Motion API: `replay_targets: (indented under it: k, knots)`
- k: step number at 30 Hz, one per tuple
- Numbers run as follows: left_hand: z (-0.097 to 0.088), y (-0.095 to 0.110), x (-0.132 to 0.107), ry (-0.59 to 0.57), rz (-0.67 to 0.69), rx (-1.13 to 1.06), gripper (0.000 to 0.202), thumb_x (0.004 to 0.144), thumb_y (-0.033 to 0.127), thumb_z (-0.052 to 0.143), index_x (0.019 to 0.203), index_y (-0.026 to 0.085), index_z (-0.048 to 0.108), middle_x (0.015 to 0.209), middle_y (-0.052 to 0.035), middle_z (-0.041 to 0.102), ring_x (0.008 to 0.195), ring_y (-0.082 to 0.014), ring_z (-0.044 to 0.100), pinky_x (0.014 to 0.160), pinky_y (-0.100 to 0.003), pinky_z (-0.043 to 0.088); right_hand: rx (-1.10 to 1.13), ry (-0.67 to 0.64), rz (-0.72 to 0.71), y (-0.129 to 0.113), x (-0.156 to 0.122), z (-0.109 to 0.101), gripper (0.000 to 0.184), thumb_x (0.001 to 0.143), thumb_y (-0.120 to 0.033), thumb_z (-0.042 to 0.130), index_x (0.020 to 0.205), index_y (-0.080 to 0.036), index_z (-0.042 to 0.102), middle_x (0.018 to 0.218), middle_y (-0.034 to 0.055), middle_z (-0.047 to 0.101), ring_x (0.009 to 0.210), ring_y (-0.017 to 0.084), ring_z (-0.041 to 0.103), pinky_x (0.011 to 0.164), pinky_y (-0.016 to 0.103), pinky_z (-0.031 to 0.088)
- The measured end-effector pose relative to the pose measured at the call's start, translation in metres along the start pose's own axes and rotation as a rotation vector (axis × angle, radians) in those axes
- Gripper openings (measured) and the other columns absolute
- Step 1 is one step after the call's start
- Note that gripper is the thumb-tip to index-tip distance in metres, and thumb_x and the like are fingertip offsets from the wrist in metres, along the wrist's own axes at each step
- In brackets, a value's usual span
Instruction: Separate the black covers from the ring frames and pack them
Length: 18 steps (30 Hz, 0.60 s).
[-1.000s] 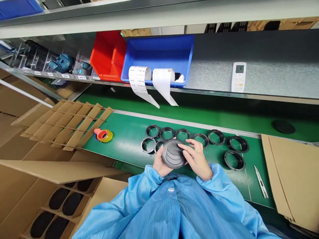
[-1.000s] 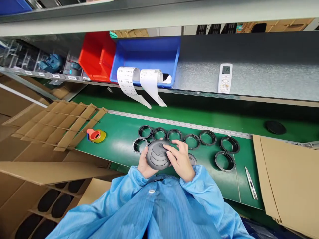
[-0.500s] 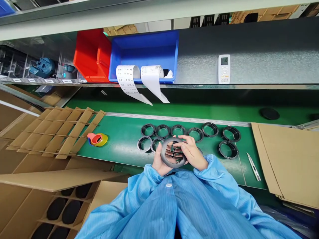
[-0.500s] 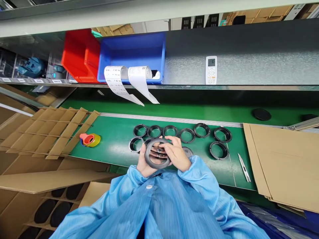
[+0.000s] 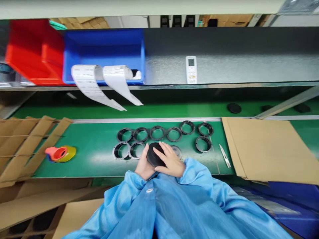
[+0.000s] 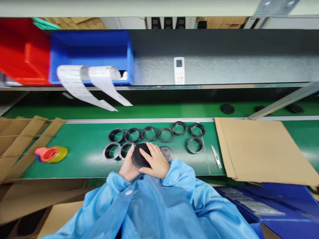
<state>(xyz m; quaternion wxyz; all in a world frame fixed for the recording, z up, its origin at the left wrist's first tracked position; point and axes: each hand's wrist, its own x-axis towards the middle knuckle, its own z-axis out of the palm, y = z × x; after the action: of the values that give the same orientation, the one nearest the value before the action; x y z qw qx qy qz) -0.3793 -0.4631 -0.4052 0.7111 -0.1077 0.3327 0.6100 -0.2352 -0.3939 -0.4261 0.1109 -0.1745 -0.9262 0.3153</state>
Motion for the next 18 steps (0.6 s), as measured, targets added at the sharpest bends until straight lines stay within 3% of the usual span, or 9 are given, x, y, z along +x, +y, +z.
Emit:
replay_targets:
  k: [3,6,9,11,14,18]
  knots:
    - [0.016,-0.014,0.010,0.007,-0.060,0.125,0.056,0.094,0.049,0.054,0.142,0.019,0.050,0.130,-0.0125,0.065,0.123,-0.0310,0.059,0.109,-0.044,0.044,0.093,-0.024,0.100,0.012,-0.005,-0.005,0.121,0.070,-0.066,0.076,0.160,-0.021,0.008,0.163,0.0195,0.008,0.149,0.040,0.009,0.116,0.057,0.028]
    - [0.029,-0.023,0.016,-0.018,-0.141,0.252,0.064,0.093,0.057,0.053,0.149,0.029,0.039,0.141,-0.0115,0.056,0.128,-0.0298,0.055,0.112,-0.047,0.040,0.093,0.090,0.140,0.044,-0.015,-0.016,0.126,0.060,-0.061,0.082,0.159,-0.025,0.013,0.154,0.0180,0.024,0.141,0.037,0.028,0.112,0.053,0.035]
    - [0.029,-0.022,0.021,0.032,-0.123,0.398,0.065,0.093,0.054,0.055,0.151,0.041,0.029,0.149,-0.0099,0.048,0.132,-0.0271,0.051,0.114,-0.051,0.036,-0.132,0.432,0.508,0.101,-0.038,-0.029,0.114,0.060,-0.055,0.082,0.154,-0.019,0.028,0.142,0.0216,0.035,0.128,0.041,0.038,0.105,0.057,0.036]
    - [0.024,-0.017,0.024,0.079,-0.088,0.433,0.063,0.095,0.048,0.054,0.152,0.037,0.028,0.147,-0.0131,0.049,0.130,-0.0266,0.053,0.114,-0.050,0.035,-0.322,0.592,0.802,0.145,-0.058,-0.037,0.107,0.063,-0.054,0.079,0.151,-0.015,0.033,0.142,0.0262,0.033,0.125,0.046,0.037,0.101,0.062,0.034]
    - [0.013,-0.012,0.027,0.155,-0.076,0.420,0.057,0.097,0.037,0.051,0.150,0.025,0.035,0.139,-0.0175,0.056,0.123,-0.0257,0.060,0.113,-0.045,0.038,-0.473,0.517,0.938,0.194,-0.086,-0.037,0.107,0.064,-0.057,0.079,0.151,-0.014,0.033,0.144,0.0275,0.031,0.126,0.047,0.035,0.101,0.061,0.031]
    - [0.004,-0.008,0.024,0.282,-0.062,0.398,0.050,0.096,0.026,0.049,0.144,0.016,0.042,0.134,-0.0185,0.060,0.115,-0.0239,0.065,0.109,-0.040,0.044,-0.508,0.375,0.987,0.217,-0.104,-0.016,0.109,0.065,-0.065,0.076,0.152,-0.015,0.034,0.145,0.0282,0.033,0.127,0.047,0.036,0.102,0.059,0.031]
